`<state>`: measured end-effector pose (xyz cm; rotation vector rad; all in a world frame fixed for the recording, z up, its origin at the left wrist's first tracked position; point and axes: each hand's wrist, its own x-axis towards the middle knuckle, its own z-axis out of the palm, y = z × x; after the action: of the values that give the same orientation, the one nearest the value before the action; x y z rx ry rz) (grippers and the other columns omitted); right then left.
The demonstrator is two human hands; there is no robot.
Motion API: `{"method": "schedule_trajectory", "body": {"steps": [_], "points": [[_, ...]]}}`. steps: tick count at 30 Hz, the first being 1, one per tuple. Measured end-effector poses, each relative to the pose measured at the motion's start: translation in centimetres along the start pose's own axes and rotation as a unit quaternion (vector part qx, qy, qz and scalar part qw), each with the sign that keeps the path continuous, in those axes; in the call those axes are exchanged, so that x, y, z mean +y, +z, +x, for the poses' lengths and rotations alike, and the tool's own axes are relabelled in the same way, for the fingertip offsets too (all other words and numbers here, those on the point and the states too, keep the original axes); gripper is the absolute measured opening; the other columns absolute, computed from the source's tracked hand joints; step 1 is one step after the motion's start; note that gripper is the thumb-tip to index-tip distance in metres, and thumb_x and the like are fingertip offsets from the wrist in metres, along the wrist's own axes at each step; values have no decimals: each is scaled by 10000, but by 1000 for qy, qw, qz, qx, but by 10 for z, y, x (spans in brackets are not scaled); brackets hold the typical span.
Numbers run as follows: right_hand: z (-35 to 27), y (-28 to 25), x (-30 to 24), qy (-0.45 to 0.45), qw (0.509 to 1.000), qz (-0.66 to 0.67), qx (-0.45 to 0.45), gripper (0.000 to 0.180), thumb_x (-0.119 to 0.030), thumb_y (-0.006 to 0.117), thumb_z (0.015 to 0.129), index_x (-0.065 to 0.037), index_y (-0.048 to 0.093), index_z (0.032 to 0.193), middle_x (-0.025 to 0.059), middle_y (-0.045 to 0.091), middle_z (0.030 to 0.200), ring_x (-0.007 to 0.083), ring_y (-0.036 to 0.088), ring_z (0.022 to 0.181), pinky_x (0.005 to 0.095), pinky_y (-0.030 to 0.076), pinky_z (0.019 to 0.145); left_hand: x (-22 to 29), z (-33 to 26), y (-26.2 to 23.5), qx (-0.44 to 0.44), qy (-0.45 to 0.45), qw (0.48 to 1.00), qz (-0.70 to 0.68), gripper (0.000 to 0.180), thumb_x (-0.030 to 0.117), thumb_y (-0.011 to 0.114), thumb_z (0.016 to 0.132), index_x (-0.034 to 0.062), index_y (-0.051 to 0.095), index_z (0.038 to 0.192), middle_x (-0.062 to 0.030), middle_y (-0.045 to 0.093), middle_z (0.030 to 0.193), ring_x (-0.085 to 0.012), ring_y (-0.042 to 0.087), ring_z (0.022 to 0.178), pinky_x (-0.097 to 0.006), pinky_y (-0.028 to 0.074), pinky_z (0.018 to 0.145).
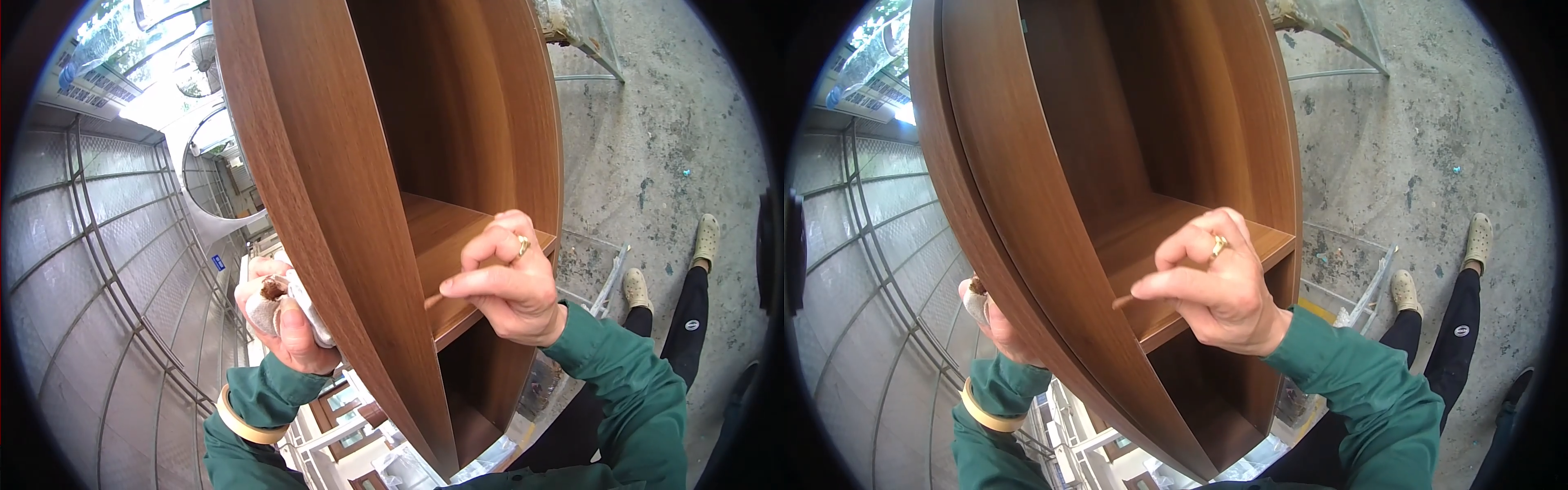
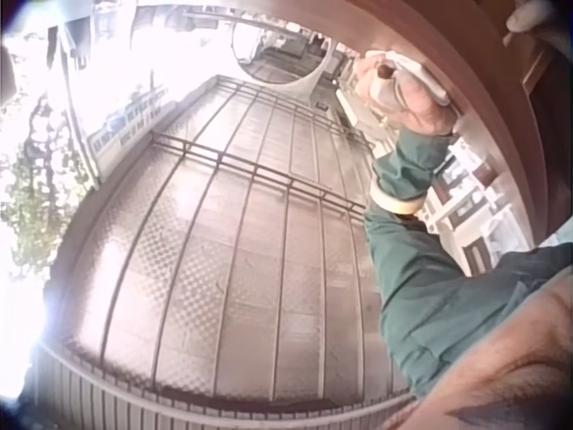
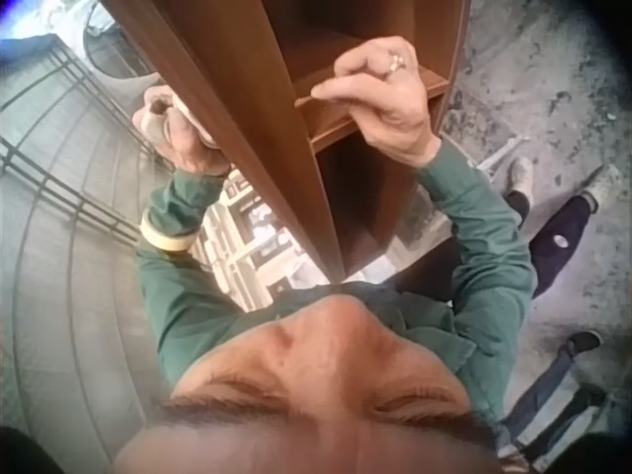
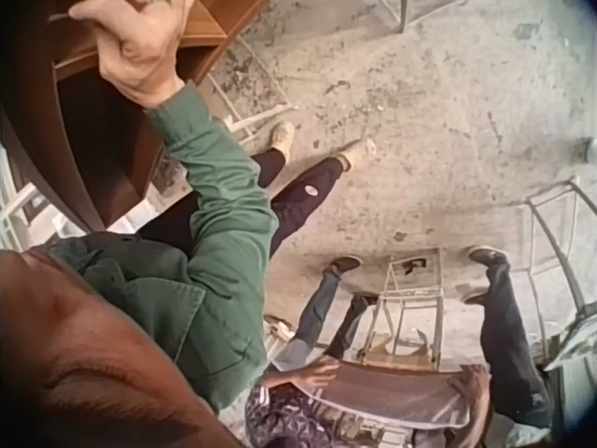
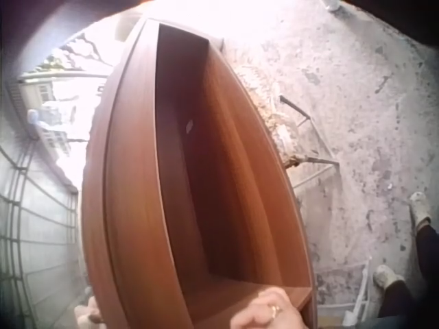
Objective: Applying touch-up material to the seams and edges of a wooden cabinet and wiping off the excess with a cloth.
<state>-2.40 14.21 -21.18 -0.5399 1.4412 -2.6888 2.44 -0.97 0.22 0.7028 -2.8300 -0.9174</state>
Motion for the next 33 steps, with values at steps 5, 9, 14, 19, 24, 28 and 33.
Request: {"method": "schedule_trajectory", "body": {"steps": [5,9,14,19,24,28,33], "points": [[-2,2,3,-15,1000,-24,-1,269,0,687,639,-170,716,845,-31,559,781,186,490,778,354,362,756,7,0,9,11,-26,999,-29,289,292,555,926,96,403,1074,-70,440,1047,-167,519,922,-352,463,819],[-18,-1,-5,-7,999,-7,-31,271,-8,692,633,-173,719,846,-36,559,780,184,483,776,360,360,755,-1,-2,-3,11,-21,999,-22,289,300,556,927,98,408,1071,-67,442,1044,-169,519,934,-350,465,822],[-5,-1,-1,11,1000,0,2,264,-11,693,638,-178,720,840,-37,562,782,190,494,778,348,351,752,6,2,6,-4,-12,1000,4,282,295,549,926,100,412,1076,-68,442,1036,-172,512,930,-356,451,832],[-7,-1,-1,-13,999,-40,-13,262,-16,692,632,-180,719,835,-38,559,781,193,488,786,359,351,735,9,2,10,11,-13,1000,-10,271,281,539,924,95,412,1075,-77,440,1031,-173,508,923,-357,442,834],[-21,-8,-8,0,999,-32,-37,274,-26,704,616,-179,722,842,-42,543,779,192,478,780,364,349,731,7,2,5,0,1,1000,25,258,271,524,923,91,407,1066,-84,439,1034,-172,507,925,-359,437,839],[-4,-7,-8,14,1000,0,-6,271,-8,706,626,-174,721,839,-37,550,786,186,479,776,344,348,746,10,1,10,8,6,1000,0,260,276,516,924,88,399,1061,-86,452,1024,-170,510,927,-359,434,841],[-6,0,-2,7,1000,-19,8,254,-24,704,632,-172,720,838,-35,552,780,186,482,773,343,351,743,9,2,9,4,6,1000,14,265,283,519,922,88,400,1056,-87,467,1018,-167,511,927,-356,433,843]]}}
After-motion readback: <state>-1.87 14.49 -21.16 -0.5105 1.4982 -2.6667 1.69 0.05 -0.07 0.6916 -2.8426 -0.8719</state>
